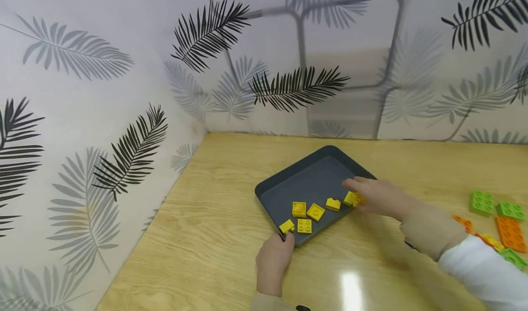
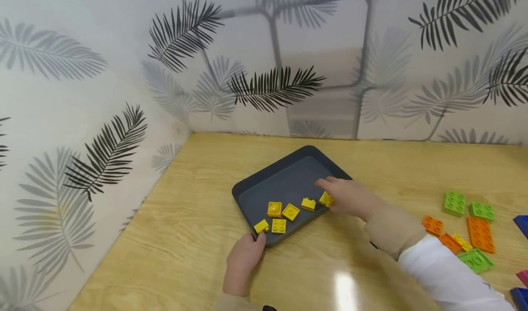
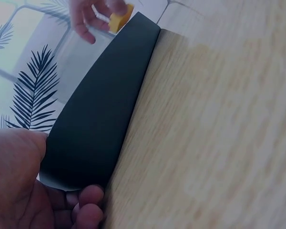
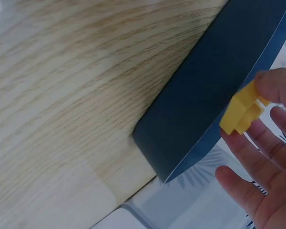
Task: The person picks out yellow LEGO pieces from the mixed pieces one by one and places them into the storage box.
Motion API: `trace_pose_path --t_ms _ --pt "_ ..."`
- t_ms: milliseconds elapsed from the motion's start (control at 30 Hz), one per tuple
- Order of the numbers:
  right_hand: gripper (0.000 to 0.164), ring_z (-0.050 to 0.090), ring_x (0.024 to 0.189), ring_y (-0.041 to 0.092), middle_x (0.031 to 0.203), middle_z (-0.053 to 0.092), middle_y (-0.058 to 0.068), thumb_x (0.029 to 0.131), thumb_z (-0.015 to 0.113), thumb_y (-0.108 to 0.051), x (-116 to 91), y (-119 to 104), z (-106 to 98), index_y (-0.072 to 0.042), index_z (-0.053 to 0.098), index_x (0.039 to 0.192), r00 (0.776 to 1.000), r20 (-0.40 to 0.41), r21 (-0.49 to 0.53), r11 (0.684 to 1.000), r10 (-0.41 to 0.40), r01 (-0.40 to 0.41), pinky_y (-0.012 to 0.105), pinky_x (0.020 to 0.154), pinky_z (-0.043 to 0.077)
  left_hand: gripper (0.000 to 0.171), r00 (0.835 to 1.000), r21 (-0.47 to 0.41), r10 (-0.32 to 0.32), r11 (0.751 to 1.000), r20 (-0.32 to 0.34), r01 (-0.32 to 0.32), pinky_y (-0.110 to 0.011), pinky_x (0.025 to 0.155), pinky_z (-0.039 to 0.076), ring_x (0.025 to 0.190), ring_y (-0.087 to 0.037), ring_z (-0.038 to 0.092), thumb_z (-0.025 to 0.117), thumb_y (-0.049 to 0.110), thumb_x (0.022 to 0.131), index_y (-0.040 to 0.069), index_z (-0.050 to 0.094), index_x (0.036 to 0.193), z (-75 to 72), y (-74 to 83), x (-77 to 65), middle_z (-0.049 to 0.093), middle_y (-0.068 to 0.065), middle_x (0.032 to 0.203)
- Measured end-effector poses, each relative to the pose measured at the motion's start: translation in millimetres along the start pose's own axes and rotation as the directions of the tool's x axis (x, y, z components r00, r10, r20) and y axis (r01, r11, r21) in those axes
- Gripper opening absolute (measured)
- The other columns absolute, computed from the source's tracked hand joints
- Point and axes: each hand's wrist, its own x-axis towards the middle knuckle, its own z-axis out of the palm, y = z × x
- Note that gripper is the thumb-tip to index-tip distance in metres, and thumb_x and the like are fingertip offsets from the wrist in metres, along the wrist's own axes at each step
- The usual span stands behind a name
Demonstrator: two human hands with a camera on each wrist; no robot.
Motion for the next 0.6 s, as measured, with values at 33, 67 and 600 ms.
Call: trace_pose_path --t_ms 33,67,600 --pt "0.049 0.059 0.069 0.018 0.11 0.057 0.019 0.071 0.072 0.0 3.7 0.1 0.8 -0.002 0.053 0.116 1.0 -0.007 -0.003 1.0 0.003 -0.003 0.024 0.048 0.041 0.034 1.0 0.001 -0.004 1.0 0.004 0.004 -0.026 0.043 0.026 0.046 -0.014 0.033 0.043 0.034 0.09 0.014 0.042 0.063 -0.2 0.1 0.2 0.036 0.0 0.053" --pt "0.047 0.058 0.068 0.017 0.108 0.057 0.018 0.071 0.072 0.0 7.7 0.1 1.6 -0.002 0.053 0.115 1.0 -0.017 -0.005 1.0 0.002 -0.002 0.024 0.049 0.041 0.034 1.0 0.001 -0.005 1.0 0.005 0.005 -0.026 0.044 0.026 0.046 -0.014 0.033 0.043 0.034 0.09 0.014 0.042 0.063 -0.3 0.4 0.4 0.037 0.0 0.054" --pt "0.043 0.037 0.046 0.004 0.095 0.058 0.009 0.069 0.077 -0.008 47.8 0.0 23.0 -0.005 0.058 0.108 0.993 -0.115 -0.107 0.994 -0.015 0.003 0.019 0.043 0.035 0.034 1.0 -0.018 -0.023 1.0 0.012 0.023 -0.026 0.043 0.025 0.045 -0.013 0.033 0.043 0.035 0.091 0.014 0.043 0.064 -0.9 -1.3 1.1 0.038 0.0 0.053"
